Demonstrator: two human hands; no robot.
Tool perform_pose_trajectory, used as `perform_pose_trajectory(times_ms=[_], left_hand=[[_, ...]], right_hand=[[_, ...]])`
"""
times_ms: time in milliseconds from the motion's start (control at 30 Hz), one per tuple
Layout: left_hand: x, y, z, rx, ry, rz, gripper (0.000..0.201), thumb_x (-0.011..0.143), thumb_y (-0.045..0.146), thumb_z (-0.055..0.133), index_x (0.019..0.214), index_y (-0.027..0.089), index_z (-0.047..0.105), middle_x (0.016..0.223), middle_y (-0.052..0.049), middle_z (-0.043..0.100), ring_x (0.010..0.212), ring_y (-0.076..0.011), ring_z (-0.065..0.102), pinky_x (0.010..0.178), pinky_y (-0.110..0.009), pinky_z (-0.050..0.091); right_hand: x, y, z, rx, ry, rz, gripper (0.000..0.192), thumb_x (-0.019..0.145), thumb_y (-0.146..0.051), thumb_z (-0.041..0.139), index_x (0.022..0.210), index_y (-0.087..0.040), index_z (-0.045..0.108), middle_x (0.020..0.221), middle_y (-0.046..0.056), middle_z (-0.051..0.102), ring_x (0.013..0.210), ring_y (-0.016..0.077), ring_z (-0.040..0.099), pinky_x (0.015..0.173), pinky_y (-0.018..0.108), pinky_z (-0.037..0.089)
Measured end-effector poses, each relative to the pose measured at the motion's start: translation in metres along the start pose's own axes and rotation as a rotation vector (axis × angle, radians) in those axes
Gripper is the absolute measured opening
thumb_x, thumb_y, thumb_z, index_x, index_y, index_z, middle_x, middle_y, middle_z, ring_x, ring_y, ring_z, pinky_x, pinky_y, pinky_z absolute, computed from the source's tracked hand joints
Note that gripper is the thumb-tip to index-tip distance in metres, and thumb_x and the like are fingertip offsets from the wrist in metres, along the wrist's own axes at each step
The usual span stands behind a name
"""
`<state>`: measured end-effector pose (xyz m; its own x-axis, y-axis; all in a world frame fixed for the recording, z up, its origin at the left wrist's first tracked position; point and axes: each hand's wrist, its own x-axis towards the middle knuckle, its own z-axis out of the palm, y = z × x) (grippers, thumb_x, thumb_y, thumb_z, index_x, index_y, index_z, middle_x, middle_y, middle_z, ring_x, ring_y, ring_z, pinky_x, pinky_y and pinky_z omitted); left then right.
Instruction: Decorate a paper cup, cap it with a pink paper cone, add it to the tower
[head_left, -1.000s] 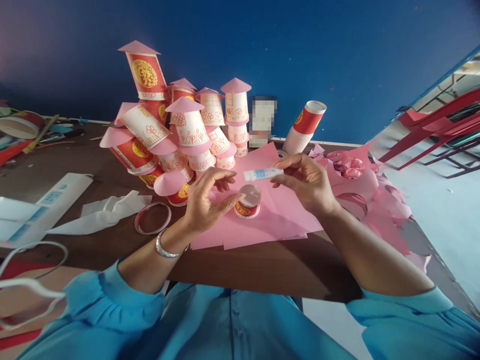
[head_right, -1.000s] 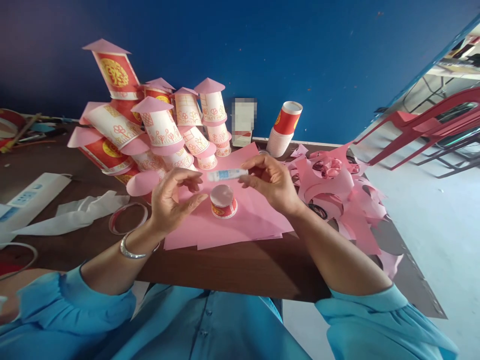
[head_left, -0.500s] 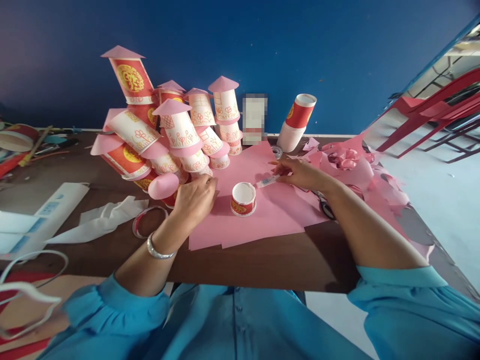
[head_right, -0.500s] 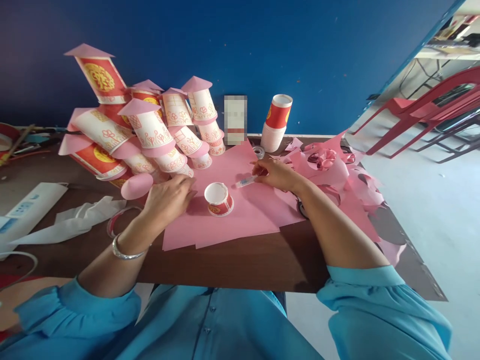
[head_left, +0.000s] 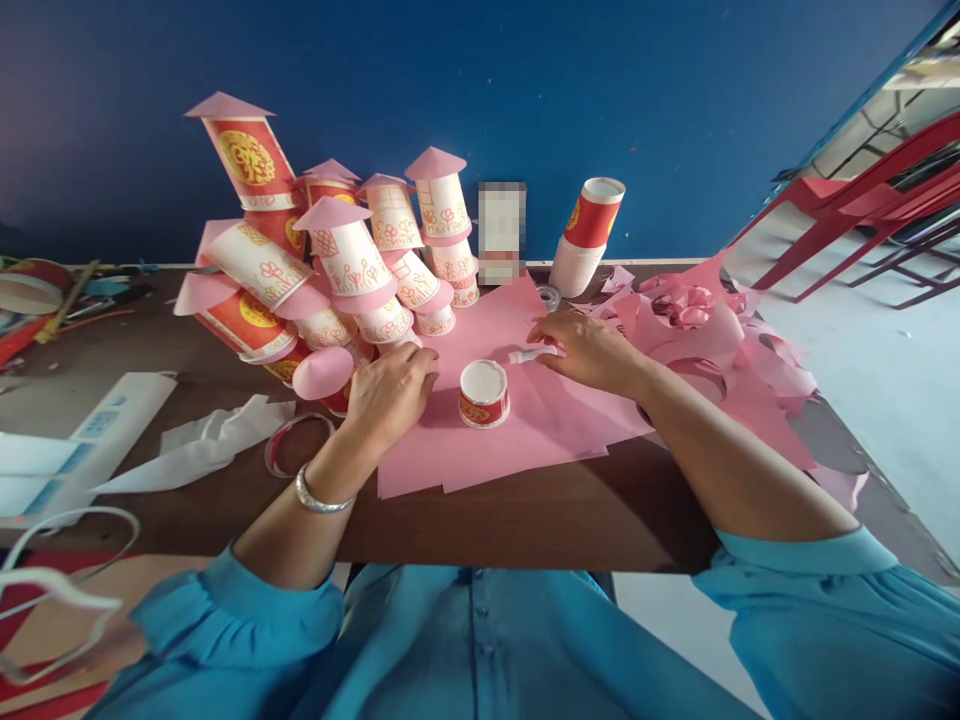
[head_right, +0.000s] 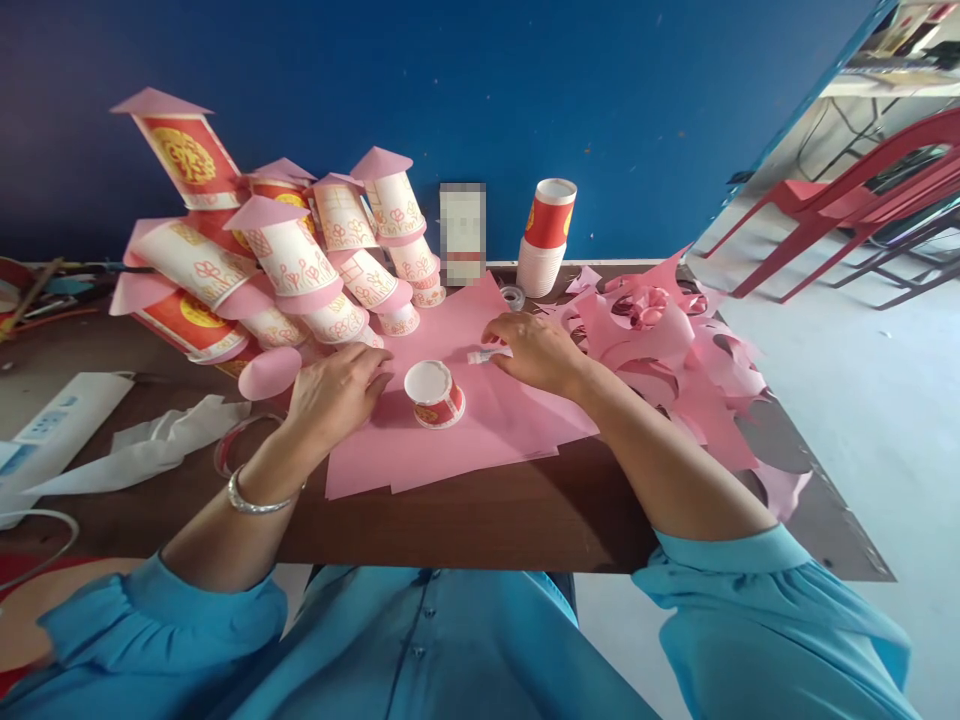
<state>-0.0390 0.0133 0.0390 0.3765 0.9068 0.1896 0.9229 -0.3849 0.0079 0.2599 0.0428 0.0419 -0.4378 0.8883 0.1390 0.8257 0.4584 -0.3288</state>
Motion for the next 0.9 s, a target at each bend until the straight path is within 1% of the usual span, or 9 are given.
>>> perform_pose_trajectory(times_ms=[100,200,300,400,467,567,733,800,900], left_hand=[[0.0,0.001,-0.001,-0.1,0.057,-0.005,0.024,0.098,0.025,0.062,0.12,0.021,0.07,0.121,-0.009,0.075,0.098,-0.0266,0.074,0.071,-0.034,0.051],[0.0,-0.001,0.002,-0.107,0.034,-0.009,0.024,0.098,0.023,0.062,0.12,0.021,0.07,0.12,-0.009,0.076,0.099,-0.0273,0.074,0.07,-0.034,0.052],[0.001,-0.004,0.007,-0.074,-0.037,0.008,0.025,0.098,0.022,0.06,0.12,0.022,0.072,0.116,-0.009,0.077,0.102,-0.0301,0.074,0.071,-0.036,0.054],[0.001,-0.005,0.011,-0.069,-0.077,0.029,0.028,0.099,0.021,0.058,0.124,0.022,0.071,0.117,-0.01,0.077,0.104,-0.0309,0.075,0.074,-0.037,0.056],[0.001,-0.006,0.012,-0.078,-0.073,0.043,0.033,0.097,0.019,0.06,0.129,0.022,0.069,0.121,-0.011,0.075,0.105,-0.0311,0.074,0.077,-0.038,0.058],[0.001,-0.006,0.01,-0.107,-0.006,0.065,0.043,0.093,0.015,0.061,0.136,0.018,0.063,0.129,-0.014,0.071,0.111,-0.0326,0.072,0.08,-0.041,0.06],[-0.002,-0.006,0.004,-0.317,0.156,0.149,0.048,0.082,0.007,0.061,0.128,0.018,0.06,0.124,-0.012,0.07,0.107,-0.0278,0.07,0.091,-0.043,0.06],[-0.004,-0.005,0.0,-0.442,0.158,0.214,0.053,0.08,0.006,0.062,0.131,0.019,0.057,0.123,-0.011,0.069,0.105,-0.025,0.069,0.092,-0.041,0.061],[-0.007,-0.003,-0.002,-0.593,0.073,0.301,0.065,0.081,0.011,0.068,0.142,0.021,0.049,0.134,-0.012,0.065,0.111,-0.0235,0.066,0.094,-0.04,0.061]], right_hand=[[-0.002,-0.005,0.0,0.222,-0.091,-0.137,0.036,0.088,-0.026,0.072,0.124,-0.024,0.069,0.123,0.008,0.076,0.113,0.0267,0.071,0.093,0.041,0.058],[-0.005,-0.011,0.003,0.411,-0.182,-0.178,0.057,0.086,-0.036,0.077,0.141,-0.029,0.061,0.137,0.006,0.071,0.124,0.0255,0.068,0.094,0.039,0.06],[-0.006,-0.018,0.011,0.488,-0.182,-0.178,0.071,0.083,-0.045,0.082,0.148,-0.029,0.057,0.142,0.01,0.067,0.129,0.0283,0.065,0.098,0.043,0.06],[-0.005,-0.024,0.022,0.518,-0.163,-0.189,0.079,0.08,-0.049,0.085,0.15,-0.027,0.055,0.144,0.013,0.065,0.132,0.0313,0.063,0.107,0.05,0.056],[-0.005,-0.025,0.028,0.52,-0.166,-0.184,0.081,0.079,-0.05,0.086,0.151,-0.026,0.055,0.147,0.014,0.063,0.133,0.0328,0.062,0.111,0.053,0.052],[-0.004,-0.025,0.03,0.515,-0.18,-0.176,0.081,0.079,-0.051,0.086,0.15,-0.026,0.056,0.147,0.014,0.063,0.133,0.0335,0.062,0.11,0.053,0.052],[-0.003,-0.02,0.024,0.518,-0.217,-0.186,0.074,0.079,-0.043,0.086,0.147,-0.031,0.058,0.145,0.011,0.064,0.123,0.0306,0.065,0.101,0.049,0.058],[-0.004,-0.018,0.019,0.516,-0.219,-0.19,0.073,0.08,-0.042,0.086,0.147,-0.031,0.059,0.145,0.01,0.063,0.121,0.0298,0.066,0.1,0.049,0.059],[-0.004,-0.016,0.012,0.552,-0.193,-0.213,0.063,0.083,-0.047,0.083,0.141,-0.031,0.064,0.144,0.009,0.064,0.124,0.0293,0.065,0.1,0.047,0.059]])
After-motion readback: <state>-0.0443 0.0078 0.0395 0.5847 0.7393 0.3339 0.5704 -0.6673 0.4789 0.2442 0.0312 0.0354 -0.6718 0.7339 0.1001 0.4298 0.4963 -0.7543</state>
